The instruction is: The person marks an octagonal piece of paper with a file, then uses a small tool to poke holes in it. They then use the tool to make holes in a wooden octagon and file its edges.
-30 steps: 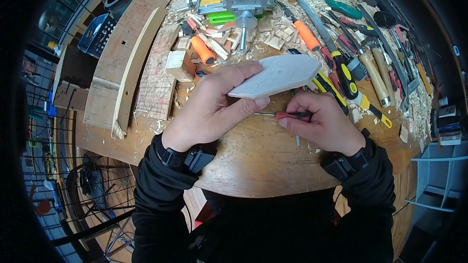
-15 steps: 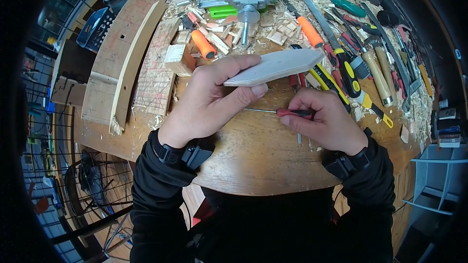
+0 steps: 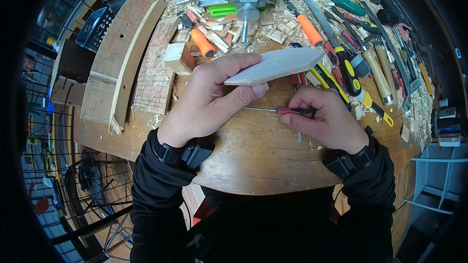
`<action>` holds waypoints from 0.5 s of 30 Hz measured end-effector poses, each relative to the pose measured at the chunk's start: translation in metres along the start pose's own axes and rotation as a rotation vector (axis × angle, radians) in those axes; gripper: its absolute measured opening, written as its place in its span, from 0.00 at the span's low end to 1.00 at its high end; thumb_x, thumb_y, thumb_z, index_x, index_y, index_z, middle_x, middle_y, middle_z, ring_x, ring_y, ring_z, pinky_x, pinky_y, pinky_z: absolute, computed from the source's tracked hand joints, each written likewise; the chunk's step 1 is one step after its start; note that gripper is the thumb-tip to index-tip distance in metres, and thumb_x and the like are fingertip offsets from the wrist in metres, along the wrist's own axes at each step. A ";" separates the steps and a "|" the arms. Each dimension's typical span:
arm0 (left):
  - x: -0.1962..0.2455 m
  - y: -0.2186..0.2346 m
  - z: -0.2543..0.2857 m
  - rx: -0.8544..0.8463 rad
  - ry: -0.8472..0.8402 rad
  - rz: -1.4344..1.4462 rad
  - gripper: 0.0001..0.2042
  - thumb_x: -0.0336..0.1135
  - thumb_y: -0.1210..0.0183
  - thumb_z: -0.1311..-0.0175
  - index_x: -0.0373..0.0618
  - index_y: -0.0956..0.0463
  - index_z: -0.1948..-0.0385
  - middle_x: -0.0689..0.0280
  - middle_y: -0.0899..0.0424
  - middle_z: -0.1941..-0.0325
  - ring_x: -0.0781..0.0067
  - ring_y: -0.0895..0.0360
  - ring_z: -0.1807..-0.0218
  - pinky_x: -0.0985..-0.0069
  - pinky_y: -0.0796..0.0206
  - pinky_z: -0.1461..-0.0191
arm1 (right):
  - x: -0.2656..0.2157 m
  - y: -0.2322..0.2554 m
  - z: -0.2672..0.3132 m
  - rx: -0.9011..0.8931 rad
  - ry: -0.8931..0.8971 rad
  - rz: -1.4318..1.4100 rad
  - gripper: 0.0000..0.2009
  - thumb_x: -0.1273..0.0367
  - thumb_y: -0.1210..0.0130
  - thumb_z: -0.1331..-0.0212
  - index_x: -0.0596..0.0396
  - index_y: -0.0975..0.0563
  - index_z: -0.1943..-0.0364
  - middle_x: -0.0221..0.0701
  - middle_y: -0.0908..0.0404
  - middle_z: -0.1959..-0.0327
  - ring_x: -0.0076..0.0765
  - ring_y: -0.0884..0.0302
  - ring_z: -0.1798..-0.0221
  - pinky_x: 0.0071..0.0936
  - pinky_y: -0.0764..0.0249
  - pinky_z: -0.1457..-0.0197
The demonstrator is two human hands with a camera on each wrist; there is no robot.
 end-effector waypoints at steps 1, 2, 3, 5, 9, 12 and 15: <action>0.000 0.000 0.000 -0.001 -0.003 0.006 0.21 0.34 0.38 0.35 0.27 0.28 0.46 0.55 0.20 0.52 0.71 0.20 0.54 0.77 0.26 0.52 | 0.000 0.000 0.000 -0.002 -0.006 -0.007 0.08 0.70 0.35 0.41 0.58 0.22 0.66 0.23 0.24 0.75 0.13 0.32 0.73 0.15 0.35 0.71; 0.001 0.000 0.000 -0.002 -0.006 0.012 0.21 0.34 0.38 0.35 0.27 0.28 0.46 0.55 0.20 0.52 0.71 0.20 0.54 0.77 0.26 0.52 | 0.001 0.000 0.000 -0.004 -0.012 -0.013 0.08 0.70 0.35 0.41 0.58 0.22 0.66 0.22 0.24 0.75 0.13 0.32 0.73 0.15 0.35 0.71; 0.001 -0.001 0.000 -0.002 -0.006 0.013 0.21 0.34 0.38 0.35 0.27 0.28 0.46 0.55 0.20 0.52 0.71 0.20 0.54 0.77 0.26 0.52 | 0.001 0.000 0.000 -0.004 -0.013 -0.013 0.08 0.70 0.35 0.41 0.58 0.22 0.66 0.22 0.24 0.75 0.13 0.32 0.73 0.15 0.35 0.71; 0.000 -0.001 0.000 0.001 0.006 0.029 0.22 0.35 0.37 0.35 0.27 0.28 0.46 0.54 0.20 0.52 0.71 0.20 0.53 0.76 0.27 0.51 | 0.002 0.000 0.000 -0.002 -0.016 -0.028 0.08 0.69 0.35 0.41 0.59 0.22 0.66 0.23 0.24 0.75 0.13 0.32 0.73 0.16 0.35 0.71; 0.004 0.001 0.000 -0.013 -0.005 -0.011 0.22 0.35 0.37 0.35 0.28 0.28 0.46 0.54 0.20 0.52 0.70 0.21 0.52 0.75 0.28 0.50 | 0.000 0.001 0.000 0.005 -0.006 -0.011 0.08 0.70 0.35 0.41 0.59 0.22 0.66 0.23 0.24 0.75 0.13 0.31 0.73 0.16 0.35 0.71; 0.005 0.000 0.000 -0.013 0.019 0.003 0.22 0.36 0.37 0.35 0.28 0.28 0.46 0.53 0.20 0.51 0.69 0.21 0.51 0.74 0.28 0.48 | 0.000 0.001 0.000 -0.009 -0.024 0.003 0.08 0.70 0.35 0.41 0.59 0.22 0.66 0.23 0.25 0.75 0.13 0.31 0.72 0.16 0.35 0.70; 0.005 0.001 0.000 -0.011 0.052 0.012 0.22 0.36 0.37 0.35 0.28 0.28 0.46 0.52 0.20 0.51 0.68 0.22 0.50 0.74 0.29 0.47 | 0.000 0.001 -0.001 -0.004 -0.019 0.007 0.08 0.70 0.35 0.42 0.59 0.22 0.66 0.23 0.25 0.74 0.13 0.32 0.72 0.16 0.34 0.69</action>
Point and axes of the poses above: each hand's wrist, its own z-axis away from the middle knuckle, its own y-axis out of the back of the hand, x = y × z, the point moved 3 cm from there along -z, towards the middle knuckle
